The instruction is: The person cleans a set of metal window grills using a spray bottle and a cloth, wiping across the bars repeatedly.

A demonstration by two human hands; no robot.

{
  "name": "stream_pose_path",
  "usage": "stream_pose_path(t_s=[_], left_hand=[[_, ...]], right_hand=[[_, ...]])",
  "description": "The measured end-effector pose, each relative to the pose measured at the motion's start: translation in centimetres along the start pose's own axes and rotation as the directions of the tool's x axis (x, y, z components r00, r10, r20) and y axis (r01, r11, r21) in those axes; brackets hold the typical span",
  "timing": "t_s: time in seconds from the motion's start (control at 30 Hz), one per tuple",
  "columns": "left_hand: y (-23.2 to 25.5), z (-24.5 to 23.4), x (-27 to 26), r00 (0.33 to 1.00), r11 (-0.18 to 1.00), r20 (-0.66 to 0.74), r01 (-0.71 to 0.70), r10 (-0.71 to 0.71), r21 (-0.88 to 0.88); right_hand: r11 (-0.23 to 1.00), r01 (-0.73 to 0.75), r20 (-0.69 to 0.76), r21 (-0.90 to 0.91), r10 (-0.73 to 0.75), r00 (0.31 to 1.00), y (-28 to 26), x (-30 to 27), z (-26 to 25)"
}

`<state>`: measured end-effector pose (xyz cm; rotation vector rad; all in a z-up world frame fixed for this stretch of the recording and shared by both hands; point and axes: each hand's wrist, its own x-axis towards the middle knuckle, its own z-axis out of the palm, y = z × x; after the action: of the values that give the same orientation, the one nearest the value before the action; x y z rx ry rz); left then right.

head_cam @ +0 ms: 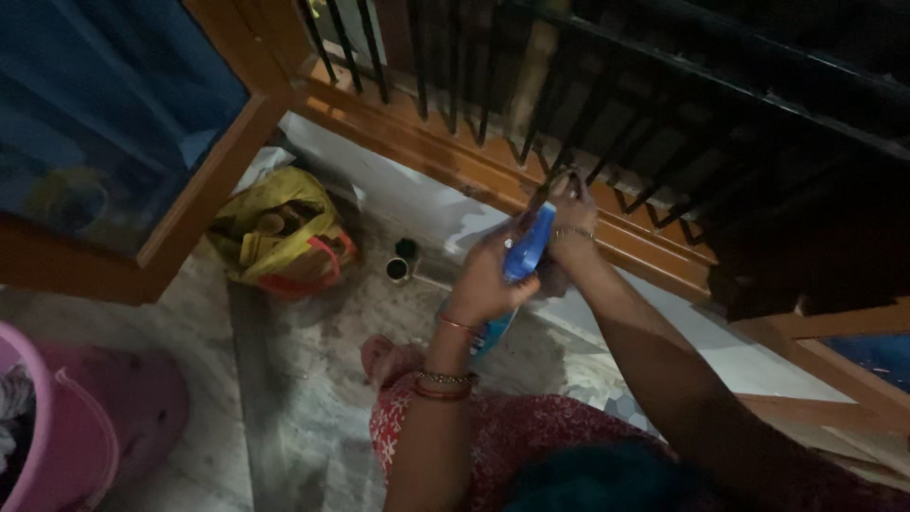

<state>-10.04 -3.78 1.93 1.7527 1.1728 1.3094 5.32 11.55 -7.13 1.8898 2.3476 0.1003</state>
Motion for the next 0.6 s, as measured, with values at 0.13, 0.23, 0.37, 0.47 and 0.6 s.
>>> stream_pose_path(t_s=[0.13,0.23,0.37,0.47,0.6], left_hand=[[0.1,-0.1,-0.9,0.994,0.992,0.045,0.097,-0.101,0.084],[-0.1,-0.6,-1.2,1.0,0.998,0.009,0.016,-0.016,0.055],[-0.4,-1.1,-1.3,0.98,0.982,0.072,0.179,-0.183,0.06],[0.0,-1.1,-1.1,0.991,0.991,0.044,0.13,-0.129,-0.015],[-0.1,-1.2,-1.9,0.967,0.969,0.079,0.238,-0.243,0.062]], right_hand=[[0.993,-0.026,0.077,0.115,0.018,0.997,-0.3,1.0,0.3],[0.995,-0.013,0.054,0.096,0.008,0.999,0.0,-3.4,0.4],[0.98,-0.067,-0.009,0.187,0.07,0.998,0.0,-3.4,0.4],[0.99,0.002,-0.05,0.143,0.005,0.999,0.8,0.0,-0.8],[0.863,-0.002,0.078,0.505,-0.044,0.996,3.8,-0.6,0.0]])
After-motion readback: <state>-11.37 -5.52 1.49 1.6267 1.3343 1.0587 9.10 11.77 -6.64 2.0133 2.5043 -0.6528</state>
